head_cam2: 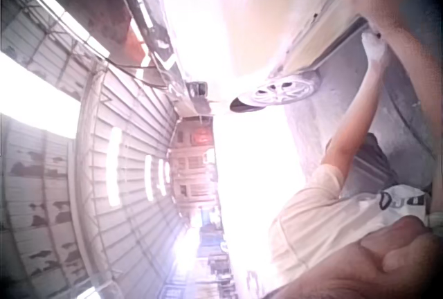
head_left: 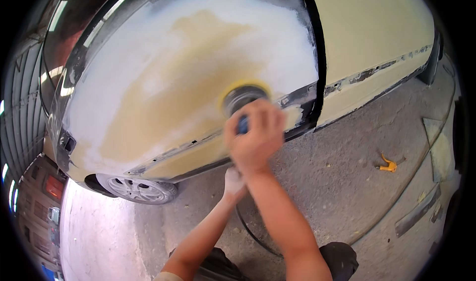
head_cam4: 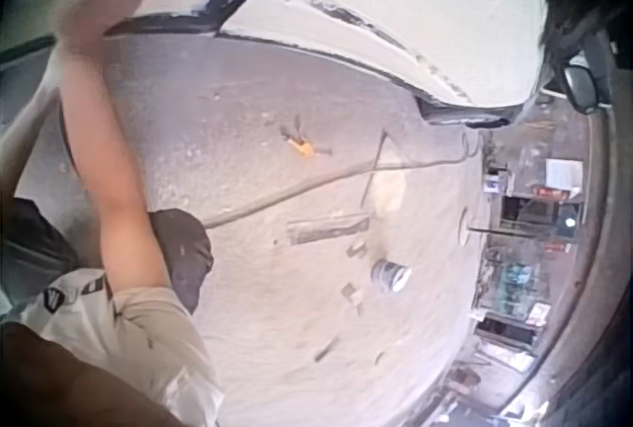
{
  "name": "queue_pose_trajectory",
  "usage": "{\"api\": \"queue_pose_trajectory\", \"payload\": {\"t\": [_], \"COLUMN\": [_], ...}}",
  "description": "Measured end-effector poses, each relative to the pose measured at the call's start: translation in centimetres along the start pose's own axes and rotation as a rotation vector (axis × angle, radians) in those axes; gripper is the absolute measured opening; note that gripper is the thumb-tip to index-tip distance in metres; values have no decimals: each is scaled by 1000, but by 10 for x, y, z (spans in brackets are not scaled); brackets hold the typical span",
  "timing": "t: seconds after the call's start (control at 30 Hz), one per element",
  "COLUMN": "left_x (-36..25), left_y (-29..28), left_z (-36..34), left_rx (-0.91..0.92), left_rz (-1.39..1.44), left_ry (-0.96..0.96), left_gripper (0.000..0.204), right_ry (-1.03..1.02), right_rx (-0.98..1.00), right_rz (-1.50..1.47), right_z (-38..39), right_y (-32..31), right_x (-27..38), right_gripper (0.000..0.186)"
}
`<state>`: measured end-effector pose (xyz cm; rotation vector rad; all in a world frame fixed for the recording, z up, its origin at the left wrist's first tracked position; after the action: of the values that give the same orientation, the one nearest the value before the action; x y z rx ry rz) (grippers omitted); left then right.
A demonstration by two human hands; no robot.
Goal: The person uses a pneumatic orbital sander to smooth the body filler on the side door and rear quarter panel of a car. They move the sander in circular and sweeping motions across the surface, generating dust.
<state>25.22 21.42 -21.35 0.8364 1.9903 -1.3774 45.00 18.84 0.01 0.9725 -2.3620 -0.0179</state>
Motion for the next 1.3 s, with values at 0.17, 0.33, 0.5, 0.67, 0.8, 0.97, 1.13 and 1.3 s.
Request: {"api": "queue_pose_trajectory", "payload": {"t": [0.17, 0.33, 0.5, 0.67, 0.8, 0.97, 1.13, 1.3], "left_x": [66, -2, 5, -24, -13, -16, -21, -20], "left_y": [-3, 11, 15, -6, 12, 20, 3, 25], "left_z": [25, -9, -11, 8, -8, -12, 6, -16], "left_rx": [20, 74, 80, -74, 111, 107, -145, 133], "left_rz": [-41, 72, 3, 12, 33, -38, 124, 130], "left_ry": [58, -98, -213, 103, -243, -160, 134, -83], "left_gripper": [43, 35, 33, 31, 35, 33, 31, 30], "right_ry": [-151, -20, 120, -37, 75, 110, -69, 83], "right_rx": [95, -67, -47, 73, -68, -47, 31, -90], "right_rz": [-139, -24, 51, -119, 66, 40, -89, 17], "right_z": [33, -12, -13, 21, -6, -13, 13, -19], "right_y": [18, -5, -18, 4, -18, -24, -2, -20], "right_x": [56, -5, -33, 13, -41, -44, 5, -40], "right_gripper": [19, 17, 18, 17, 18, 15, 15, 15]}}
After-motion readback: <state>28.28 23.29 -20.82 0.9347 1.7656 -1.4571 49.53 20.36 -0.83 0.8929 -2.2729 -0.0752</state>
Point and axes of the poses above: each hand's wrist, its own z-axis away from the middle knuckle, its own y-axis out of the palm, x = y × z, the point moved 10 cm from there along -z, towards the middle knuckle, and after that the axes turned 3 degrees about -y, right-handed, at the moved point
